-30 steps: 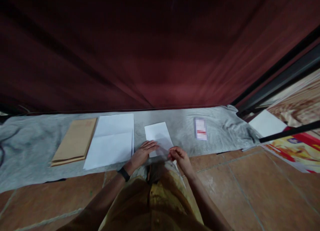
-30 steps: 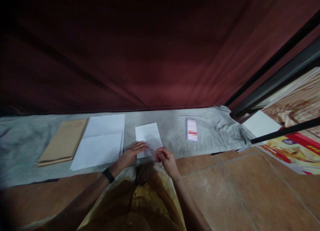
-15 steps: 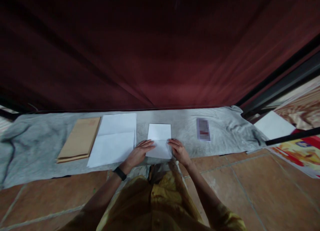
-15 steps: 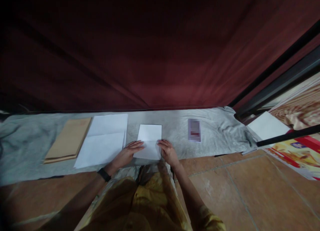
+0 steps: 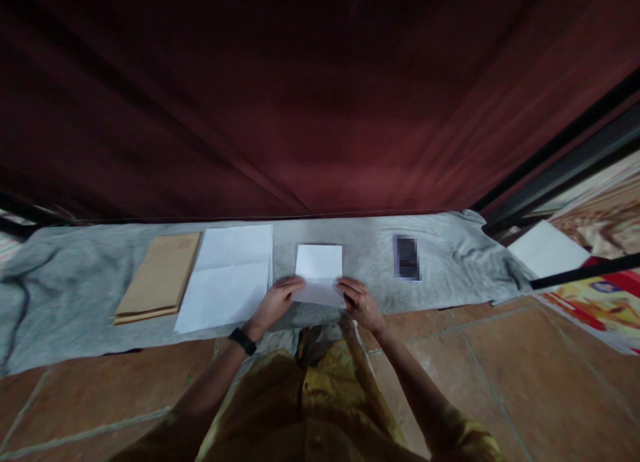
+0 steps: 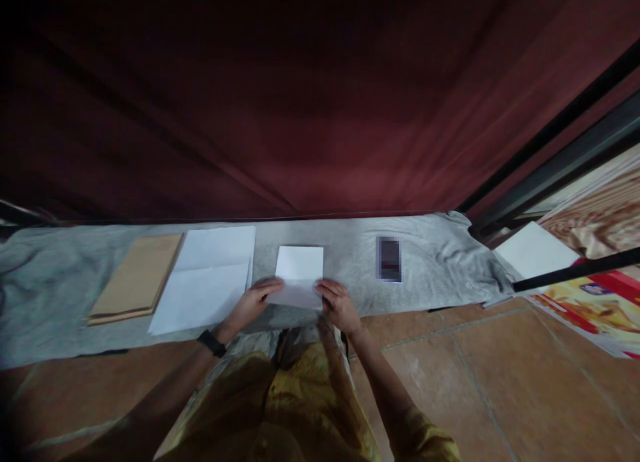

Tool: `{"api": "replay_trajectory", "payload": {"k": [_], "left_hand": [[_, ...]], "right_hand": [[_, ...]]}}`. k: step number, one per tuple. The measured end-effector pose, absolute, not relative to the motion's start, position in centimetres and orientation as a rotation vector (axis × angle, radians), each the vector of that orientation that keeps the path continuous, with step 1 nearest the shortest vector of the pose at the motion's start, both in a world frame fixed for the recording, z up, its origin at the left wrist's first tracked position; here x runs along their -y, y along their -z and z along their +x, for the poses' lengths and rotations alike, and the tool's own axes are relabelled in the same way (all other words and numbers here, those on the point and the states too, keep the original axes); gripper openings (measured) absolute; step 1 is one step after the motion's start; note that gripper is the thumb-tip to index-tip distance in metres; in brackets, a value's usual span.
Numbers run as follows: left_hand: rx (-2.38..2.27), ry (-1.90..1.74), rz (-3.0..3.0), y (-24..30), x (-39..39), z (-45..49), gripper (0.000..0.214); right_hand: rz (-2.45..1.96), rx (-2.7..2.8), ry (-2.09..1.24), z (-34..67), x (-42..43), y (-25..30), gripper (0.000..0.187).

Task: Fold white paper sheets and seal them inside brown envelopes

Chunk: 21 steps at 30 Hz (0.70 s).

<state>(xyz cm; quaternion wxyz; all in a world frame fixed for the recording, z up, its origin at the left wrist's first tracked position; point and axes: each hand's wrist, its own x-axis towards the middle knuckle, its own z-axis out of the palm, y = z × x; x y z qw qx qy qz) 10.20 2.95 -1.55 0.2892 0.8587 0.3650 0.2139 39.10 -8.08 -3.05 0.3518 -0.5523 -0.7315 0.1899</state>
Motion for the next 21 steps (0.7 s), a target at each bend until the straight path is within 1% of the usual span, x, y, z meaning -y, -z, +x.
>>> {"api": "replay_trajectory", "payload": {"k": [5,10,14,18,21], "left_hand": [[-1.004,-0.592,2.245,1.4,-3.0,10.8,0.025],[-1.019,-0.572,2.152,1.0,-2.6,10.8,0.029],[-1.110,-0.590,2.084,0.9,-2.6,10.9,0.026],[-1.047,-0.595,2.101,0.6,-2.6,11.0,0.034],[-1.128,-0.617,2.092,0.5,-2.7,11.2,0.039]], "right_hand": [[-1.456,1.814,-0.508,38.7,7.5,2.6,0.030],[-1.490,1.766,-0.568,38.3,7.6,2.4,0.028],[-1.521,1.707,-0.534,38.1,7.5,2.9,0.029],[-1.566,1.665,-0.485,37.8,7.0,3.4,0.031],[-1.583,1.668,-0.480,37.9,6.5,3.4,0.030]]}}
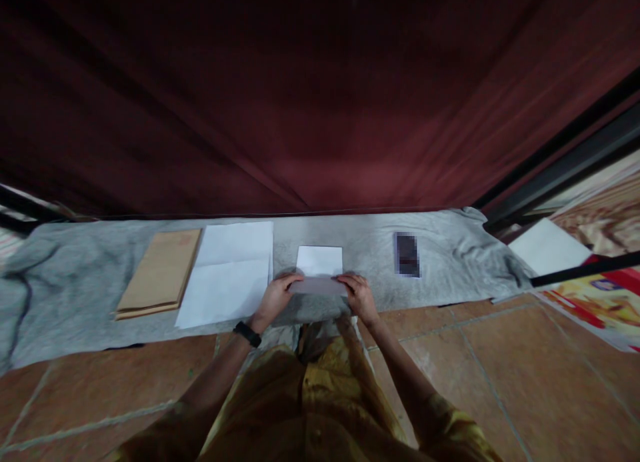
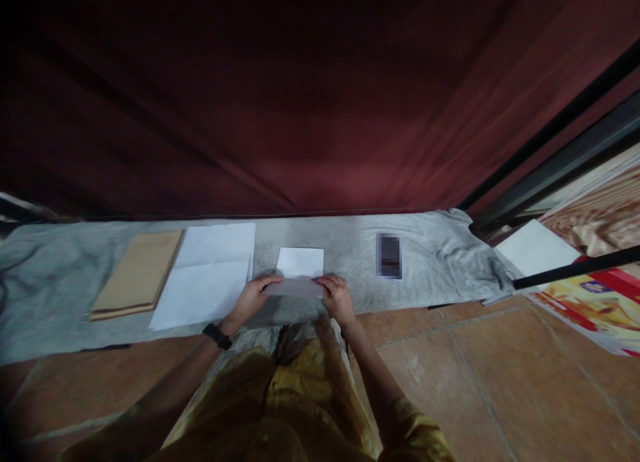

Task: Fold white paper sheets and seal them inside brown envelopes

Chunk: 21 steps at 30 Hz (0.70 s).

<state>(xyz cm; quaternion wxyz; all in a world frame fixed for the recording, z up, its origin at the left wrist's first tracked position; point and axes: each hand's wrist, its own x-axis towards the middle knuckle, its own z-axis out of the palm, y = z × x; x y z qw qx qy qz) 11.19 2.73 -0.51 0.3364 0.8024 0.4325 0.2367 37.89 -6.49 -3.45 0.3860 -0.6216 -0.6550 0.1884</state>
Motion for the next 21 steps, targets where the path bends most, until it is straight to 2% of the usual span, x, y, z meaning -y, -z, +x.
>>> {"api": "replay_trajectory", "payload": {"k": [7,13,21], "left_hand": [[-1.295,-0.595,2.061,0.7,-3.4,11.7,0.030],[-1.031,-0.351,2.533,-0.3,-2.1,10.5,0.058],[-1.071,-0.135,2.853,-0.1,-0.4,11.5,0.057]], "right_hand": [[-1.682,1.657,-0.417,37.9,5.9,3.6,0.020],[-1.639,1.695,-0.408,37.8,6.3,4.0,0.025],[-1.651,1.714,-0.406,37.8,6.6,3.7,0.030]]}}
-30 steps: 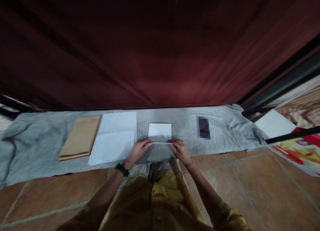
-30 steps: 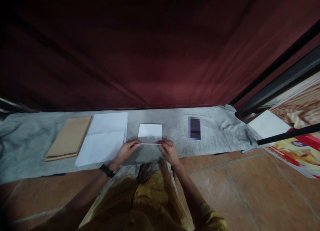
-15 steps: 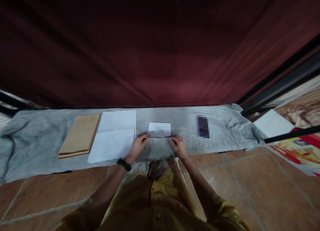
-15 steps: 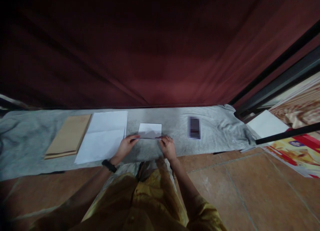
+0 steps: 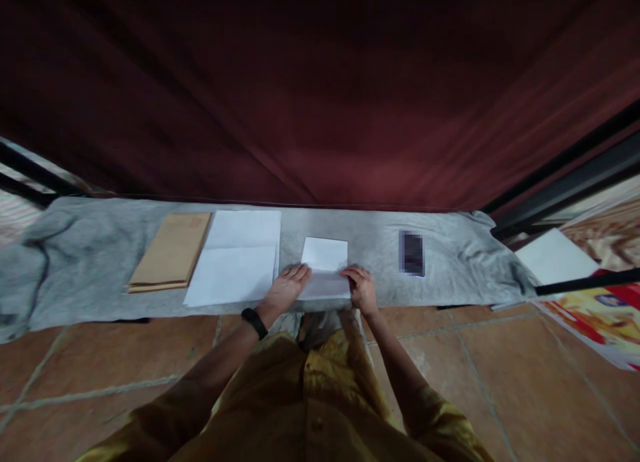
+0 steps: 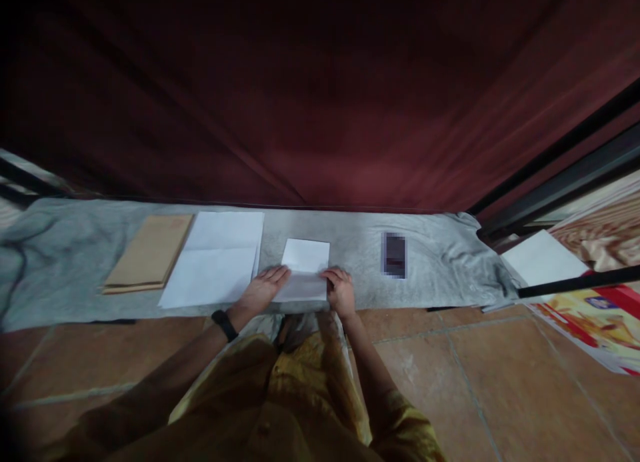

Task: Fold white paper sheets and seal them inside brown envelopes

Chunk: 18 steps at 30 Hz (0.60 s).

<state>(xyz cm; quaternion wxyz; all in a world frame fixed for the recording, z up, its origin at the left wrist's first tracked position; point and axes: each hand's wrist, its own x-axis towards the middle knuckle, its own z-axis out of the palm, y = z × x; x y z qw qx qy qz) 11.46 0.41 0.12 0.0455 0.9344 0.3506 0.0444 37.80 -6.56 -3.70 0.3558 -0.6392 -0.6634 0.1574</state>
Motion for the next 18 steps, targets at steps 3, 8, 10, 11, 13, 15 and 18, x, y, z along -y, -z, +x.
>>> {"api": "replay_trajectory", "payload": {"k": [3,8,10,11,13,15,18], "left_hand": [[-1.069,-0.124,2.907,0.2,0.0,12.0,0.053],[-1.049,-0.125,2.961,0.5,0.2,12.0,0.053],[-1.054,-0.094,2.978,0.7,0.2,12.0,0.053],[-1.055,-0.076,2.986,0.8,0.2,12.0,0.052],[-1.053,-0.052,2.988,0.9,0.2,12.0,0.052],[-1.049,-0.061,2.963,1.0,0.2,12.1,0.053],[-1.055,-0.102,2.889,0.8,0.3,12.1,0.056]], "right_hand": [[-1.655,1.717,-0.401,37.8,6.7,3.7,0.031],[-1.680,1.739,-0.375,37.6,6.8,3.8,0.033],[-1.688,1.743,-0.358,37.6,6.8,3.8,0.032],[-1.691,1.744,-0.353,37.5,6.8,3.8,0.031],[-1.693,1.748,-0.349,37.5,6.8,3.8,0.031],[-1.691,1.749,-0.351,37.5,6.8,3.8,0.030],[-1.683,1.737,-0.363,37.6,6.8,3.8,0.030]]}}
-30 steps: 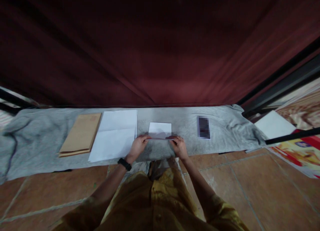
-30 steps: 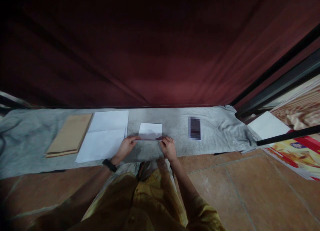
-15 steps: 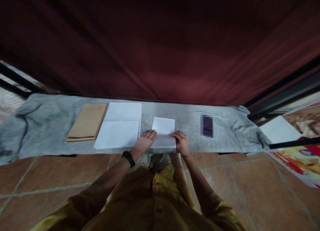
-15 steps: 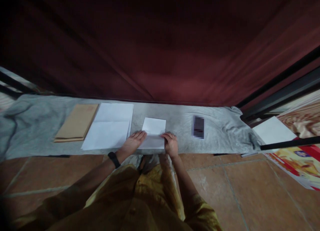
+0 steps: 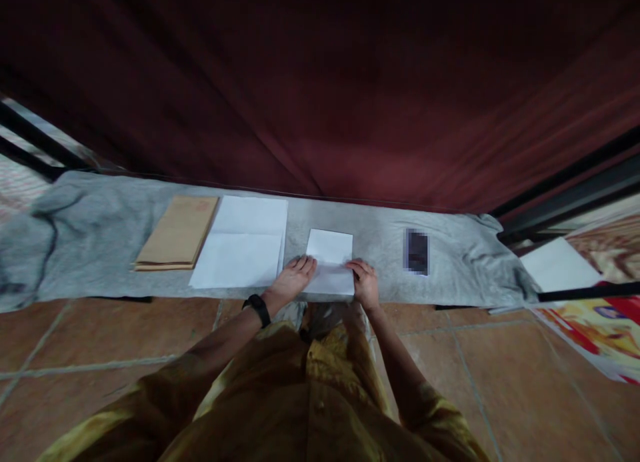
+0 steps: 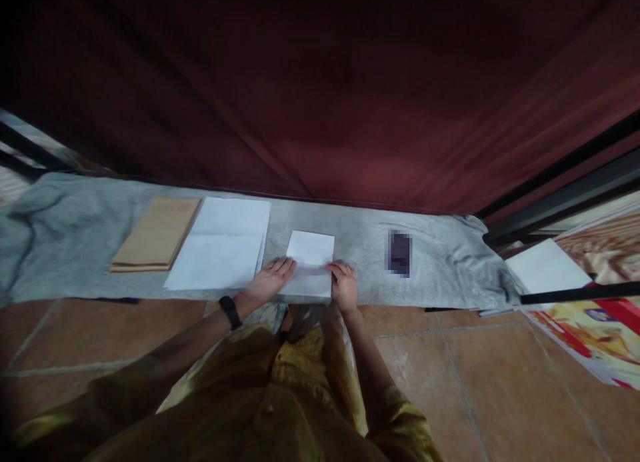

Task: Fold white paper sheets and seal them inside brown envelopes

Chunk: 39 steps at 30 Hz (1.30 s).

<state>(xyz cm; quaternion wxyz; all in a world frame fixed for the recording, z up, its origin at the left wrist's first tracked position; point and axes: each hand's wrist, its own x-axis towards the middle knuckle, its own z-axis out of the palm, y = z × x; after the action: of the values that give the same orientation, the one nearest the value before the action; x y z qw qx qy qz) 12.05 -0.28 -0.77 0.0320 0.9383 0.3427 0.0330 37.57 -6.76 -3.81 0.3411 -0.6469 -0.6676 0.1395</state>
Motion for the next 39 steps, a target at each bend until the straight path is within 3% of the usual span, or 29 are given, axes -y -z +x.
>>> {"api": "replay_trajectory", "payload": {"k": [8,13,16,28,39], "left_hand": [[-1.076,-0.291,2.551,-0.8,-1.5,10.8,0.055],[-1.348,-0.397,2.185,-0.5,-3.8,11.7,0.025],[-1.393,-0.475,2.030,-0.1,-4.5,12.3,0.021],[-1.492,-0.555,1.944,0.6,-5.0,13.2,0.039],[-1.604,-0.410,1.985,-0.2,-5.0,14.0,0.037]], "right_hand": [[-1.671,1.696,-0.409,37.7,6.4,3.5,0.031],[-1.783,1.598,-0.358,37.4,5.6,3.6,0.025],[-1.824,1.577,-0.326,37.2,5.3,3.7,0.029],[-1.914,1.532,-0.257,36.5,4.6,3.9,0.028],[-1.990,1.484,-0.213,35.5,3.9,3.7,0.033]]}}
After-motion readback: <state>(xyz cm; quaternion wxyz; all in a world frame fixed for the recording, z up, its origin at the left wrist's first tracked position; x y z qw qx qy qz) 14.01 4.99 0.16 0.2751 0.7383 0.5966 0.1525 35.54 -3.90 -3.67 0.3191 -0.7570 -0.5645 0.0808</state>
